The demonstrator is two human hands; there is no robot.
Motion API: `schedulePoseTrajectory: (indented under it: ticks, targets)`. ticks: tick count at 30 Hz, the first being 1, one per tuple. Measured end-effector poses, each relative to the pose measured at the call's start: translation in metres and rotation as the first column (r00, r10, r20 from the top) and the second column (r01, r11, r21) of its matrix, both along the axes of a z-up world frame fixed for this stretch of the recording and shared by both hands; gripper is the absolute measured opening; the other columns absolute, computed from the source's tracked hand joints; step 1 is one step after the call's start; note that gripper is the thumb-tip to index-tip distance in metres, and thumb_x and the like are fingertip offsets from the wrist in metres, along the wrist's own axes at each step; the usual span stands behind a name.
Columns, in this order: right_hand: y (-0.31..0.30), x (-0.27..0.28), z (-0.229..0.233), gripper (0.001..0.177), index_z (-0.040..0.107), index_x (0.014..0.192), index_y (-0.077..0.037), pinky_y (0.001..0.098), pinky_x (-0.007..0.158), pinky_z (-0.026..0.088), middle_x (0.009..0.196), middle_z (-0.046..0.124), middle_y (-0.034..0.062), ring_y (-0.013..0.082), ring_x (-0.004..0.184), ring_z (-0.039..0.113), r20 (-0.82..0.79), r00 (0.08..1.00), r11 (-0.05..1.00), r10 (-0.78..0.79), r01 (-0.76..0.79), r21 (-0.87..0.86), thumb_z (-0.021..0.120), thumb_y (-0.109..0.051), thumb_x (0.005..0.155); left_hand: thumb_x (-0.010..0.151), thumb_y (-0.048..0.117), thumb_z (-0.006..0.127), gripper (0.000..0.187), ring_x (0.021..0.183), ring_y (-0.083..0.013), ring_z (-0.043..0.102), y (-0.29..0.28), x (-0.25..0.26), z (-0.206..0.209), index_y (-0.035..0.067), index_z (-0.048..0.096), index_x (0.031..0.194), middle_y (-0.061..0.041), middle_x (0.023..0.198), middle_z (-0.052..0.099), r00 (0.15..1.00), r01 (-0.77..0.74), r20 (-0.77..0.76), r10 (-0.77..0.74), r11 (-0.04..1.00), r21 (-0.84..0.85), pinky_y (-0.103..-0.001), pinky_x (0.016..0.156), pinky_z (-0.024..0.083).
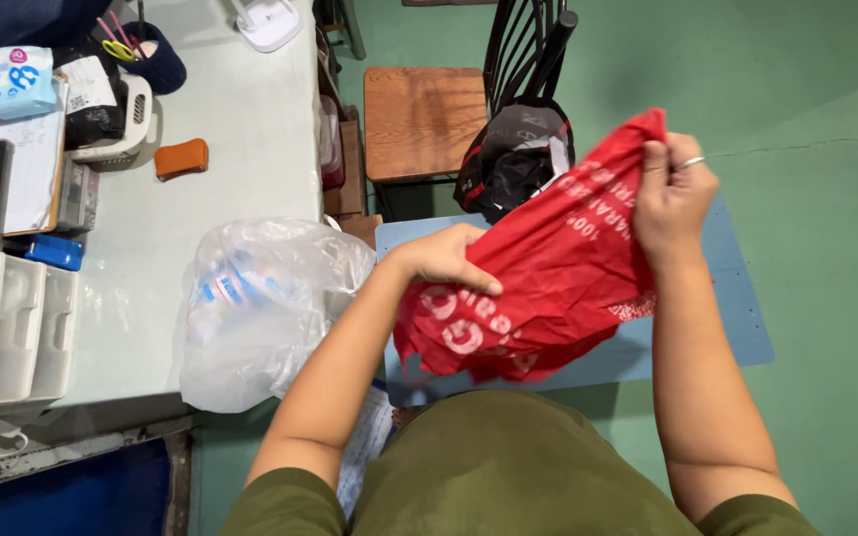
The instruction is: The person folds several reusable shopping bags of different colors and places them into a larger tote bag. The person handles green, black, and red bags, folding each one neatly before storing it.
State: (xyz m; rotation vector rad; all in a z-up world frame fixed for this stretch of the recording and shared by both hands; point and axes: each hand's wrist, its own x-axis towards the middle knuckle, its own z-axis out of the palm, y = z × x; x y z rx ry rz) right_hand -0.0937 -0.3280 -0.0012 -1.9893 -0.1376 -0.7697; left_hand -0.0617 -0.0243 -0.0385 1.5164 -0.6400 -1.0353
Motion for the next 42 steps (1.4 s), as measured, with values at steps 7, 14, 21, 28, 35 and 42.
schedulePoseTrajectory:
  ticks: [7, 14, 21, 28, 35, 42]
  targets:
    - [-0.044, -0.007, -0.024, 0.022, 0.066, 0.108, 0.003, 0.0236, 0.074, 0.047, 0.094, 0.065, -0.0013, 0.0056, 0.082, 0.054, -0.151, 0.988, 0.960, 0.019, 0.024, 0.277, 0.070, -0.018, 0.115, 0.064, 0.015, 0.090, 0.066, 0.097, -0.0081, 0.070, 0.019, 0.017, -0.001, 0.009, 0.062, 0.124, 0.000, 0.111, 0.075, 0.997, 0.072, -0.041, -0.072, 0.997, -0.009, -0.029, 0.088, 0.058]
    - [-0.095, -0.024, -0.005, 0.020, 0.071, 0.110, -0.004, 0.0266, 0.079, 0.056, 0.100, 0.075, 0.0002, 0.0089, 0.087, 0.068, -0.617, 0.771, 0.910, 0.156, 0.131, 0.394, 0.074, -0.013, 0.092, 0.069, 0.027, 0.089, 0.045, 0.088, -0.0186, 0.071, 0.058, 0.066, -0.004, 0.007, 0.078, 0.108, -0.008, 0.096, 0.078, 0.944, 0.012, 0.269, -0.189, 0.838, 0.545, -0.034, 0.079, 0.058]
    - [-0.130, -0.020, -0.084, 0.027, 0.065, 0.090, -0.003, 0.0290, 0.097, 0.051, 0.114, 0.066, 0.0084, 0.0167, 0.106, 0.062, -0.126, 0.990, 0.983, -0.071, 0.091, 0.162, 0.051, 0.018, 0.080, 0.066, 0.006, 0.069, 0.024, 0.090, -0.0384, 0.059, 0.033, 0.043, 0.019, 0.006, 0.061, 0.088, -0.014, 0.090, 0.062, -0.039, -0.660, 0.978, 0.203, 0.730, -0.178, -0.051, 0.073, 0.042]
    - [-0.133, -0.087, -0.260, 0.025, 0.061, 0.073, -0.007, 0.0345, 0.093, 0.051, 0.106, 0.067, 0.0090, 0.0210, 0.104, 0.064, -0.446, 0.894, 0.994, 0.046, 0.005, 0.113, 0.054, 0.018, 0.073, 0.070, 0.008, 0.071, 0.018, 0.094, -0.0302, 0.061, 0.033, -0.037, -0.158, 0.015, 0.067, 0.086, -0.009, 0.091, 0.064, 0.207, -0.422, 0.957, -0.202, 0.864, 0.274, -0.050, 0.084, 0.045]
    - [-0.090, -0.140, -0.329, 0.024, 0.079, 0.088, -0.015, 0.0464, 0.094, 0.052, 0.120, 0.067, 0.0182, 0.0369, 0.110, 0.064, -0.698, 0.559, 0.871, -0.448, 0.095, -0.483, 0.062, -0.001, 0.080, 0.082, 0.044, 0.070, 0.050, 0.128, -0.0327, 0.053, 0.018, -0.077, -0.236, 0.011, 0.072, 0.119, -0.015, 0.132, 0.062, 0.749, -0.081, 0.445, -0.490, 0.600, 0.796, -0.051, 0.106, 0.040]
    - [-0.008, -0.127, -0.321, 0.035, 0.070, 0.130, -0.020, 0.0438, 0.114, 0.047, 0.148, 0.056, 0.0111, 0.0299, 0.136, 0.056, -0.593, 0.791, 0.844, -0.149, -0.211, -0.494, 0.061, -0.016, 0.097, 0.106, 0.036, 0.053, 0.061, 0.152, -0.0361, 0.030, -0.034, -0.107, -0.352, 0.008, 0.040, 0.158, -0.023, 0.167, 0.027, 0.410, -0.446, 0.791, -0.454, 0.657, 0.608, -0.053, 0.121, 0.026]
